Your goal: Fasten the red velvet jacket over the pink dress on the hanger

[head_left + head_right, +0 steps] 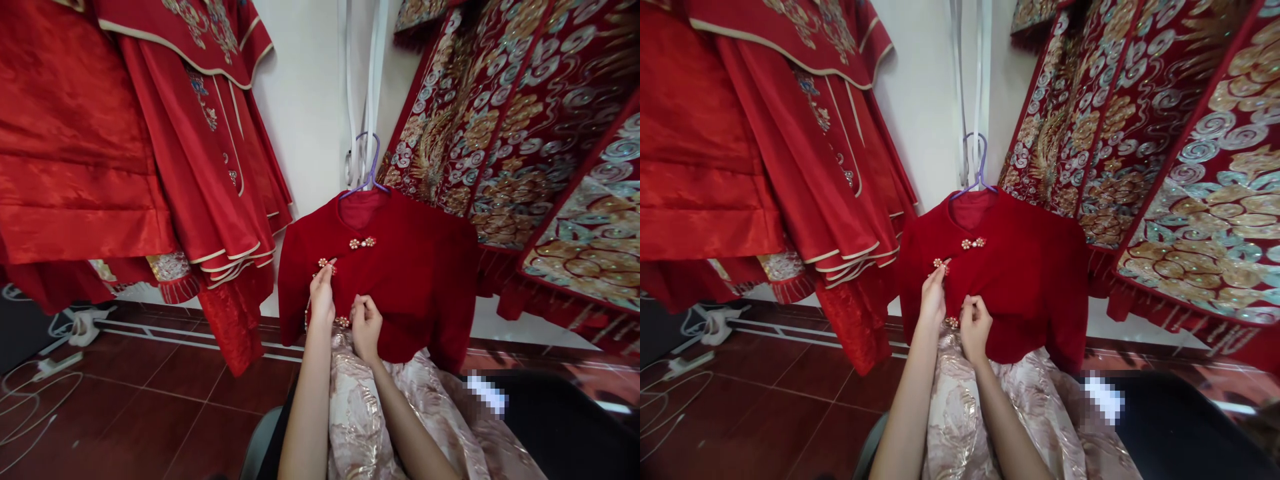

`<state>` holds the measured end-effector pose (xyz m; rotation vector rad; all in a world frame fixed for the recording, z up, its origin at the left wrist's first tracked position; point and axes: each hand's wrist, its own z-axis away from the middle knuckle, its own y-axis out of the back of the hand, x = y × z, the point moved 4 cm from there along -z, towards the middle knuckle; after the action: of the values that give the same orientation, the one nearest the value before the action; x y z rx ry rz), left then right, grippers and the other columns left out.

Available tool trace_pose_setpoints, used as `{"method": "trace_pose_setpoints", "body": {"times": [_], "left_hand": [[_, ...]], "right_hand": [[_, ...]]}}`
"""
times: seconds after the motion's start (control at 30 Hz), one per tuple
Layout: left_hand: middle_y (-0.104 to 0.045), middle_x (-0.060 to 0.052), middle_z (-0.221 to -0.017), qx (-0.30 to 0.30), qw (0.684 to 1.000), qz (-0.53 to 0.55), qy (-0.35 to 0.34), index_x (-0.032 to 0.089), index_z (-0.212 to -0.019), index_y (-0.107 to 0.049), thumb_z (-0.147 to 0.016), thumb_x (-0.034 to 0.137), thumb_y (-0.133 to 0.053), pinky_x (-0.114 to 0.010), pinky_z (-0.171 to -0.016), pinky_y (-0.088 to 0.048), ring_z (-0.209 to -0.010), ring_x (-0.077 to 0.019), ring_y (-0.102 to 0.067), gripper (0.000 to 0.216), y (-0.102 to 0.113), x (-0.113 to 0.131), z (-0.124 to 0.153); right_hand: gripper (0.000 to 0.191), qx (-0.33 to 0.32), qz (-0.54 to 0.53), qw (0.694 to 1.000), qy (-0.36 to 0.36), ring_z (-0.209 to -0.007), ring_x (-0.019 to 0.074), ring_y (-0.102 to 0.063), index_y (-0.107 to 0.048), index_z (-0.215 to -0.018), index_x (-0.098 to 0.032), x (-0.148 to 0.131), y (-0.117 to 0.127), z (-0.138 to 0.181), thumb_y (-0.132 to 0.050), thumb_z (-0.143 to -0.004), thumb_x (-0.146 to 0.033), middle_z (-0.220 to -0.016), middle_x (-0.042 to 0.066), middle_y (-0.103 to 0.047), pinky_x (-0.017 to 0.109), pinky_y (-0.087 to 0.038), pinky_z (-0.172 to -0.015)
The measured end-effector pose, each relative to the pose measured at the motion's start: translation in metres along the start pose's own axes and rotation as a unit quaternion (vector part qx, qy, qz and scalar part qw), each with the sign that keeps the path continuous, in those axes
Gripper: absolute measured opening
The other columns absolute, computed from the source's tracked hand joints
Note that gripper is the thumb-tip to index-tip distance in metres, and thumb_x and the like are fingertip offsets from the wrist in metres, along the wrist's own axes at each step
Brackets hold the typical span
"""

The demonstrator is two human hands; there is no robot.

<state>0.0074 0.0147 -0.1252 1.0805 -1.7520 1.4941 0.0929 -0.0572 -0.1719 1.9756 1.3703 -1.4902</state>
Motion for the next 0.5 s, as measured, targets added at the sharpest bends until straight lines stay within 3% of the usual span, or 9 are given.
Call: {"method": "trace_pose_setpoints", "body": {"times": [0.33,0.43,0.5], "left_hand": [[-0.071,-0.009,-0.109,0.032,0.999,-0.007,0.028,0.014,-0.099,-0.072,-0.077,0.028,-0.066,-0.033,-0.097,-0.048,-0.105,-0.0187,-0.065,0.027,0.004,-0.005,0.002],[-0.072,-0.008,-0.106,0.056,0.998,-0.023,0.025,0.015,-0.097,-0.071,-0.077,0.032,-0.065,-0.031,-0.093,-0.05,-0.103,-0.0187,-0.065,0.027,0.005,0.002,0.005],[-0.073,-0.007,-0.1,0.037,0.998,-0.034,0.043,0.015,-0.096,-0.071,-0.077,0.039,-0.065,-0.031,-0.088,-0.051,-0.098,-0.0192,-0.066,0.031,0.0,0.007,0.011]], "right_hand": [[0.032,0.001,0.045,0.999,0.017,-0.05,0.0082,-0.032,-0.044,-0.068,-0.02,-0.003,0.002,-0.002,-0.047,-0.088,-0.044,-0.056,-0.007,-0.037,0.02,-0.028,-0.048],[0.03,-0.002,0.046,0.999,0.019,-0.051,0.0084,-0.033,-0.045,-0.069,-0.019,-0.002,0.002,-0.002,-0.047,-0.088,-0.043,-0.057,-0.006,-0.038,0.02,-0.029,-0.049],[0.028,-0.004,0.047,0.999,0.023,-0.052,0.0087,-0.036,-0.046,-0.07,-0.019,-0.002,0.002,-0.002,-0.046,-0.088,-0.04,-0.058,-0.006,-0.04,0.02,-0.031,-0.051]]}}
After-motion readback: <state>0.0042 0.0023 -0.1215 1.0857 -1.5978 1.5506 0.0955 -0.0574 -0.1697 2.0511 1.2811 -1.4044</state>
